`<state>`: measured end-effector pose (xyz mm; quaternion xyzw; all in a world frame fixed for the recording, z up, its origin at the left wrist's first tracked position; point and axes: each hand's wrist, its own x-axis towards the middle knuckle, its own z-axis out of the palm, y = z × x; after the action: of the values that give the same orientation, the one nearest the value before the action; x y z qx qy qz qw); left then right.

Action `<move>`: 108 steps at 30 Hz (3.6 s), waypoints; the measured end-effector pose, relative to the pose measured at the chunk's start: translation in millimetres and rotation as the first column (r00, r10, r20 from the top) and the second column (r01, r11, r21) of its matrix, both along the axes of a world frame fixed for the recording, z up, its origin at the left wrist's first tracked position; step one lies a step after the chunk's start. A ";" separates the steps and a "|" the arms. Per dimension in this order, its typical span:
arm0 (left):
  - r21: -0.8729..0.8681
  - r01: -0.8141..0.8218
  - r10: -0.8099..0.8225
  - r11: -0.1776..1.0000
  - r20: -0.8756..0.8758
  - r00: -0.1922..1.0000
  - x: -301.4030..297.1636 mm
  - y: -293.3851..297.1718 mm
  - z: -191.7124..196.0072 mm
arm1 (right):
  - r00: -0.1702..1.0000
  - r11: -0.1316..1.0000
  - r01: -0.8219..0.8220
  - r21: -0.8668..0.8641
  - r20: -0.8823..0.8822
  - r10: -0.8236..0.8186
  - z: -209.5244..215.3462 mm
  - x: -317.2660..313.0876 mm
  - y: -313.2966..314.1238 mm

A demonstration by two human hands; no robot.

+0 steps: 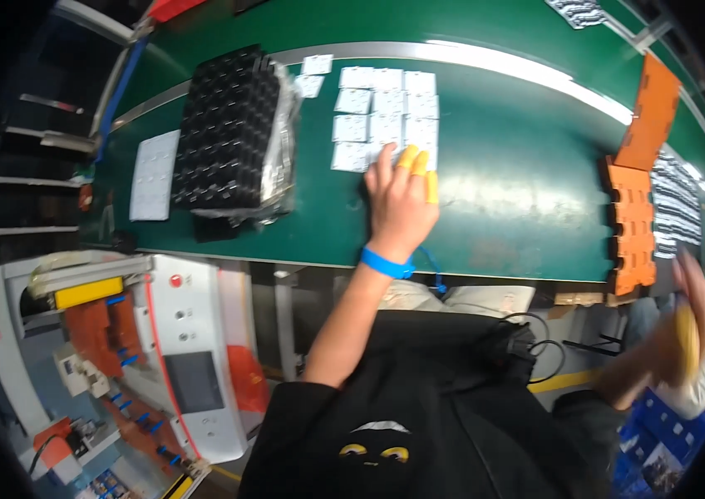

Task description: Assemble small LED components into a fixture template on a production line.

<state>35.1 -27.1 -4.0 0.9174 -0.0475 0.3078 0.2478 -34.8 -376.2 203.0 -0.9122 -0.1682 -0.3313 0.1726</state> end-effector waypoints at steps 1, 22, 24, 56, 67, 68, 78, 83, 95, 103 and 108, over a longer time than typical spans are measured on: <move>0.009 0.006 -0.006 1.000 0.000 1.000 0.2 -1.1 -1.9 | 0.999 0.999 0.000 -0.044 -0.036 -0.002 -5.6 32.2 27.5; 0.054 0.067 -0.060 0.996 -0.123 0.991 -3.2 10.5 -2.4 | 0.859 0.947 0.295 -0.129 -0.399 -0.321 -184.9 97.9 -98.2; 0.049 0.071 -0.064 0.996 -0.123 0.990 -2.6 10.8 -2.3 | 0.867 0.953 0.277 -0.121 -0.397 -0.302 -179.5 96.0 -64.4; 0.034 0.205 -0.203 0.978 -0.053 0.978 -150.0 70.0 -0.5 | 0.420 0.723 -0.492 0.485 -0.595 0.685 -71.7 77.4 336.0; -0.083 -0.130 0.143 0.988 0.176 0.974 -140.5 99.7 51.3 | 0.333 0.657 -0.260 0.708 -0.573 0.749 -85.2 79.8 378.8; -0.095 -0.225 0.242 0.970 0.238 0.941 -137.2 112.0 67.8 | 0.357 0.686 -0.251 0.683 -0.593 0.722 -89.3 76.7 371.9; 0.113 -0.525 0.530 0.844 -0.017 0.848 -68.4 172.7 123.4 | 0.531 0.666 -0.716 0.211 -0.454 0.715 -170.4 34.1 270.9; 0.077 -0.529 0.525 0.845 0.060 0.849 -62.5 172.1 126.7 | 0.504 0.674 -0.662 0.328 -0.471 0.724 -173.8 39.6 263.9; -0.153 -0.603 0.622 0.783 0.241 0.745 -86.5 232.7 111.0 | 0.480 0.650 -0.670 0.359 -0.459 0.748 -172.8 42.1 256.7; 0.018 -0.735 0.735 0.678 -0.050 0.677 -116.1 246.0 25.9 | 0.471 0.644 -0.666 0.375 -0.458 0.754 -172.5 41.2 258.6; 0.137 -0.670 0.683 0.730 -0.145 0.715 -118.9 238.7 17.2 | 0.478 0.651 -0.666 0.365 -0.462 0.748 -174.9 42.5 257.7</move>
<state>-83.9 211.6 13.2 0.9042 0.3030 0.2882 0.0869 7.7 -118.5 28.1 -0.8006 -0.4457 0.0513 0.3971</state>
